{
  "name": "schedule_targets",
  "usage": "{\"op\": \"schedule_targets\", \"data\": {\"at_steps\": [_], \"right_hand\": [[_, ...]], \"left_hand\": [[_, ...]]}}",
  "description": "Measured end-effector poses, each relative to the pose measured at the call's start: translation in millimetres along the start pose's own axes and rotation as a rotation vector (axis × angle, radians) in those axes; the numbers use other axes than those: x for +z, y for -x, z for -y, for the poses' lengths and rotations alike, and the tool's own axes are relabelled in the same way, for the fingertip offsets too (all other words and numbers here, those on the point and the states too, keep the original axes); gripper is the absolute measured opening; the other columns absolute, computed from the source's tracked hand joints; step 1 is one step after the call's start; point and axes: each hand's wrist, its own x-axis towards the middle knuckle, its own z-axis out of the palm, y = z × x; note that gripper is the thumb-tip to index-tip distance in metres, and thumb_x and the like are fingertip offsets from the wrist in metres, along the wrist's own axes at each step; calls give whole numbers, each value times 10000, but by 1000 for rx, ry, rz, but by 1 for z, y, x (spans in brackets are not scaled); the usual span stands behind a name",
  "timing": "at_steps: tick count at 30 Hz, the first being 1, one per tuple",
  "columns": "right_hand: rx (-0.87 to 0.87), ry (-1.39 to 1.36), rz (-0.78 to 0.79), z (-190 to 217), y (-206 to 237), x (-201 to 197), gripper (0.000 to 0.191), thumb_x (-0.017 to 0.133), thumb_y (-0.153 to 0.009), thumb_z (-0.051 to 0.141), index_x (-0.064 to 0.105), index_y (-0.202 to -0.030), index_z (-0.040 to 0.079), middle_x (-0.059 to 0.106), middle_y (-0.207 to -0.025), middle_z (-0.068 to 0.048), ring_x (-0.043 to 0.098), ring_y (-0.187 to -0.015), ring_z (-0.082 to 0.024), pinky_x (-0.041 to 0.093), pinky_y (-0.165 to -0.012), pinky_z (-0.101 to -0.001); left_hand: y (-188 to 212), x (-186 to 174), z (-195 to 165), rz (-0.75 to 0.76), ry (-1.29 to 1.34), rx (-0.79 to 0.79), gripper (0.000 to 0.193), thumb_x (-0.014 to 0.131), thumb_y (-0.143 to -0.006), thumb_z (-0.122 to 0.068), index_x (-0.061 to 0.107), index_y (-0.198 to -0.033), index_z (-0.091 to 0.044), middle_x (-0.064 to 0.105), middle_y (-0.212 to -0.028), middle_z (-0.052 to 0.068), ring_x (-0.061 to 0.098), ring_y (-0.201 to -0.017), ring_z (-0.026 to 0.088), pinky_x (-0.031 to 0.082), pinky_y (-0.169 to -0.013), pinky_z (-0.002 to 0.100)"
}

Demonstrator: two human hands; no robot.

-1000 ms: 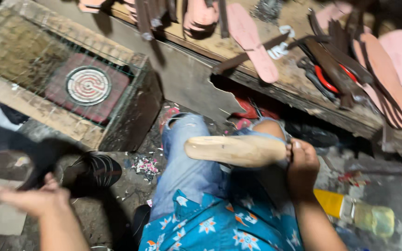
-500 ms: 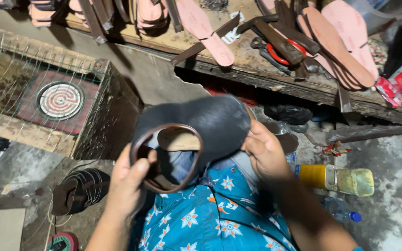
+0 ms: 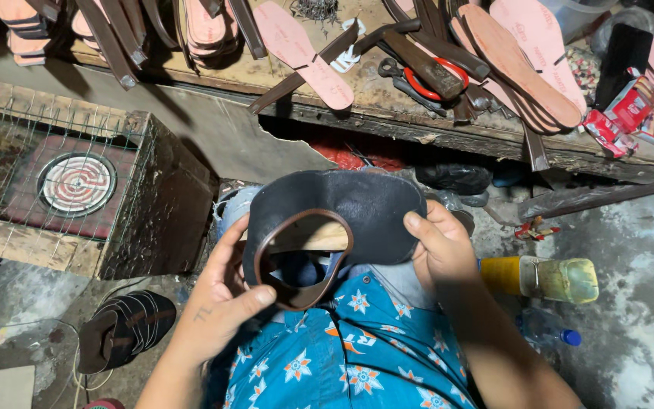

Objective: The person sits on the floor of a shoe workshop and hammers an insole onto a wooden shoe last, then pulls a black shoe upper over the last and works it into place by hand, using pliers to grip the material and a hammer to set it, before holding up the lasted shoe.

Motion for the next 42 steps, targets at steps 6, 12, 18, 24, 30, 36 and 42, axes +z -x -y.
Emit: {"op": "schedule_targets", "data": {"at_steps": [6, 12, 18, 24, 30, 36, 42], "right_hand": [[-47, 21, 5, 6, -8, 0, 221, 571, -1026, 52, 622, -1212, -56, 700, -1205, -188, 682, -1116, -261, 521, -1041, -439], [-76, -6, 37, -1, -21, -4, 83, 612, -1029, 36, 628, -1103, 1, 722, -1078, -132, 708, -946, -223, 583, -870, -400], [-34, 55, 15, 3, -36, 9, 89, 610, -1016, 60, 644, -1091, 28, 726, -980, -84, 691, -804, -163, 574, -732, -319], [-58, 90, 3, 4, -48, 17, 45, 637, -1020, 60, 637, -1061, 40, 718, -942, -72, 683, -760, -148, 569, -697, -295], [-32, 178, -93, -1, -55, 7, 44, 661, -979, 34, 654, -1021, 47, 718, -895, -48, 658, -695, -117, 546, -637, -260], [51, 303, -164, -12, -47, -9, 55, 684, -971, 66, 676, -981, 13, 685, -807, -39, 603, -628, -84, 507, -604, -226], [80, 365, -253, -28, -45, -29, 101, 718, -936, 98, 672, -944, 8, 653, -722, -39, 585, -575, -87, 480, -561, -216]], "left_hand": [[-12, -5, 4, -163, -40, -15, 859, 746, -798, -81, 372, -1571, -54, 641, -1265, 93, 636, -1086, 160, 514, -956, 327], [-22, -17, 11, -240, -66, 48, 707, 729, -858, -93, 446, -1501, -12, 647, -1226, 75, 623, -1079, 140, 501, -973, 313], [-35, -28, -1, -258, -218, 105, 658, 753, -851, -109, 467, -1436, -19, 646, -1219, 67, 623, -1087, 116, 503, -988, 302], [-42, -36, -7, -285, -228, 83, 565, 738, -873, -126, 515, -1379, -7, 662, -1148, 57, 631, -1052, 115, 513, -961, 290], [-53, -63, 7, -340, -309, -8, 478, 737, -892, -185, 571, -1287, 26, 682, -975, 30, 628, -866, 89, 514, -779, 239], [-54, -78, 22, -463, -351, -189, 509, 766, -847, -287, 584, -1200, 32, 641, -844, 38, 573, -656, 80, 453, -547, 238], [-57, -84, 32, -463, -452, -224, 574, 787, -810, -353, 598, -1157, 64, 652, -824, 57, 584, -645, 98, 478, -563, 247]]}}
